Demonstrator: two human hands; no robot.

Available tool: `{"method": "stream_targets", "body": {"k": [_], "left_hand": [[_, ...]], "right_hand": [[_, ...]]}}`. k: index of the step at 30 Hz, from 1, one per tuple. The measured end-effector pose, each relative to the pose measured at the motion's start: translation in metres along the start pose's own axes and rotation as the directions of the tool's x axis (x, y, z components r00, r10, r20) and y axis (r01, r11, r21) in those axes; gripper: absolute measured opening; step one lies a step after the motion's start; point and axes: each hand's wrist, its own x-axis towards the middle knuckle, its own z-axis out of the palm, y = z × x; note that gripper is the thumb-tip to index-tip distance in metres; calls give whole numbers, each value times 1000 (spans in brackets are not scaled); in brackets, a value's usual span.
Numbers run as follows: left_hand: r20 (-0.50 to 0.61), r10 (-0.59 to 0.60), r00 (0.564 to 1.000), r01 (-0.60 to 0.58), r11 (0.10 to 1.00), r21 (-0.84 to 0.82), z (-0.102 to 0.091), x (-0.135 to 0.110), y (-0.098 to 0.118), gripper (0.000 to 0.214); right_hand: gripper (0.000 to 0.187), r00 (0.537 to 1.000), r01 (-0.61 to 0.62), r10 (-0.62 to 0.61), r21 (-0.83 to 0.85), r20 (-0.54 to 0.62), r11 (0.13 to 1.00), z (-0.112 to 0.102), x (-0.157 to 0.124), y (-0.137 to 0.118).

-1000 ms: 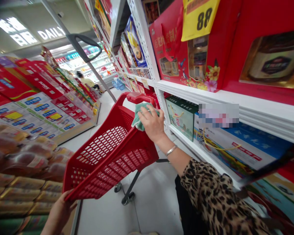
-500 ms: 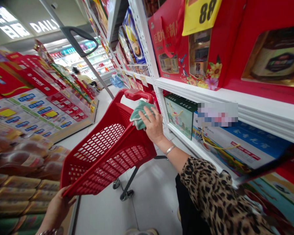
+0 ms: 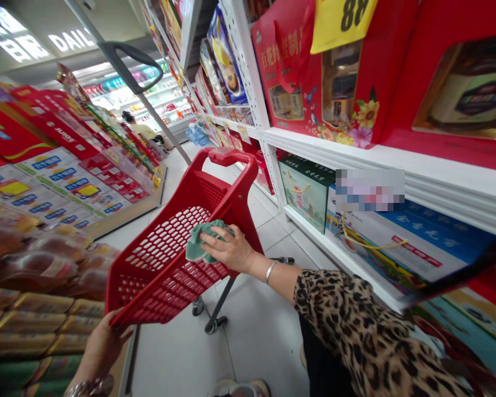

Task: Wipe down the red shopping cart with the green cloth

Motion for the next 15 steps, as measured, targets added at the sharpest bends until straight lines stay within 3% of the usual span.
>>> {"method": "stream_targets", "body": {"k": [4,9,15], "left_hand": [[61,-198,978,206,961,-187,0,-1,3,21],[53,-234,971,240,940,-242,1,-2,7,17],[24,-269,963,268,942,-201,3,-2,9,14]], "right_hand": [[31,995,102,-102,32,6,994,13,1,-24],[29,985,170,-171,70,11,983,23,8,-41],[29,983,175,-178,94,32,980,17,17,-28]]}}
